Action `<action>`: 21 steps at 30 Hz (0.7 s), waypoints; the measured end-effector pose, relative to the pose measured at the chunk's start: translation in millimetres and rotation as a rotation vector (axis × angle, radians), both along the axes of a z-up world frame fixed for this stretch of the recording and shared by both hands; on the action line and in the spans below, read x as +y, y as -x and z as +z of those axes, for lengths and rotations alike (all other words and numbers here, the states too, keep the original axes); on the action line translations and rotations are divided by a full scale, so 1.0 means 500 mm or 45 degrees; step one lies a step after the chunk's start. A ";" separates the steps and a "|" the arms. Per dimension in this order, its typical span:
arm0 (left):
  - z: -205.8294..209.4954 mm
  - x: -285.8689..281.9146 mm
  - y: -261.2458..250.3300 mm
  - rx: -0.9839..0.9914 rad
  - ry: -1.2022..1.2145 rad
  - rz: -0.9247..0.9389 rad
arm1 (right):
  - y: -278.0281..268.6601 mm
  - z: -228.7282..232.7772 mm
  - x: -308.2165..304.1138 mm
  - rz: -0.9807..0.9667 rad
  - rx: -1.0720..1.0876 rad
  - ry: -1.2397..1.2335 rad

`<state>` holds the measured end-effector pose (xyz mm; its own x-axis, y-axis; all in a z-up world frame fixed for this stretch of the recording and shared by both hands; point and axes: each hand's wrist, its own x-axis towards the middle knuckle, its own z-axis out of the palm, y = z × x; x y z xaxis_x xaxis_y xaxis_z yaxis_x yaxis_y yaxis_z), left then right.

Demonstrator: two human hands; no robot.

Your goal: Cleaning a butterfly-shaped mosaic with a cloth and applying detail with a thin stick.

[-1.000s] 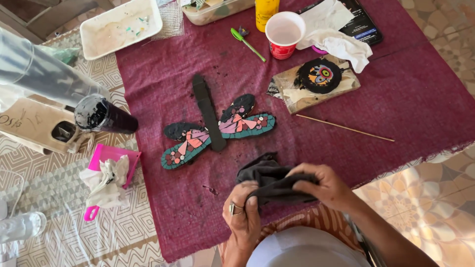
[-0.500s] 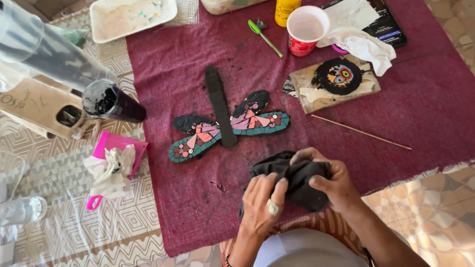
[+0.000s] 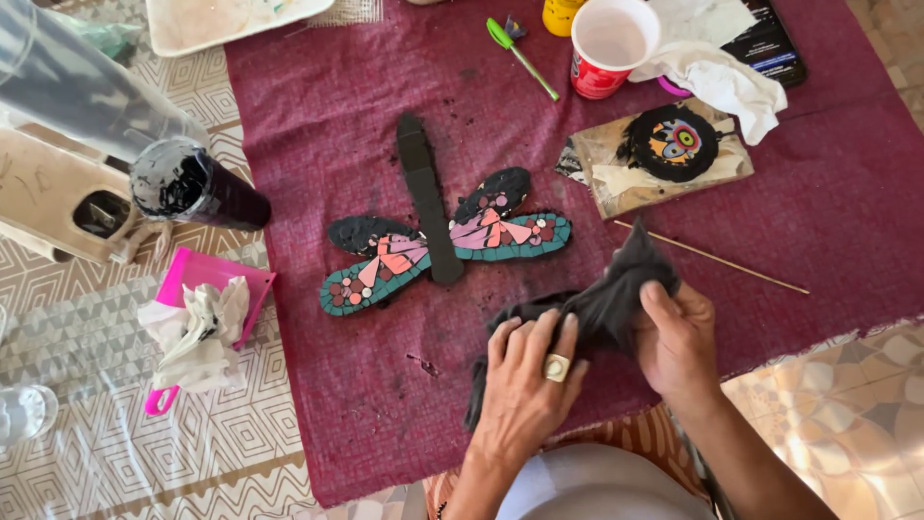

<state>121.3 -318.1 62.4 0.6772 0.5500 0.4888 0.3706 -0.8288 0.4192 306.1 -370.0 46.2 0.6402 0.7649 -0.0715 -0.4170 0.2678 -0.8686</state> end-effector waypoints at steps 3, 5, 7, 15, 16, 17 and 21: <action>0.024 0.005 0.005 0.105 -0.039 0.045 | 0.009 -0.001 0.030 -0.212 -0.192 0.156; 0.029 0.012 0.015 0.110 -0.040 0.016 | 0.019 0.036 0.048 -0.251 -0.474 0.281; 0.032 0.014 0.024 0.117 -0.038 -0.013 | 0.020 0.059 0.058 -0.290 -0.753 0.405; 0.012 0.031 0.044 -0.108 0.008 0.247 | -0.001 0.111 0.065 0.018 -0.153 0.143; 0.009 0.036 0.040 -0.113 0.007 0.245 | 0.000 0.100 0.070 0.016 -0.158 0.142; 0.006 0.041 0.035 -0.110 0.076 0.139 | 0.001 0.090 0.074 0.072 -0.036 0.023; -0.015 0.022 0.020 0.009 0.066 0.014 | 0.027 0.054 0.087 -0.083 -0.311 0.213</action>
<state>111.1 -307.0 55.2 0.6741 0.5820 0.4548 0.3830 -0.8019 0.4586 292.7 -326.5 73.1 0.7011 0.7124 -0.0307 -0.1769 0.1320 -0.9753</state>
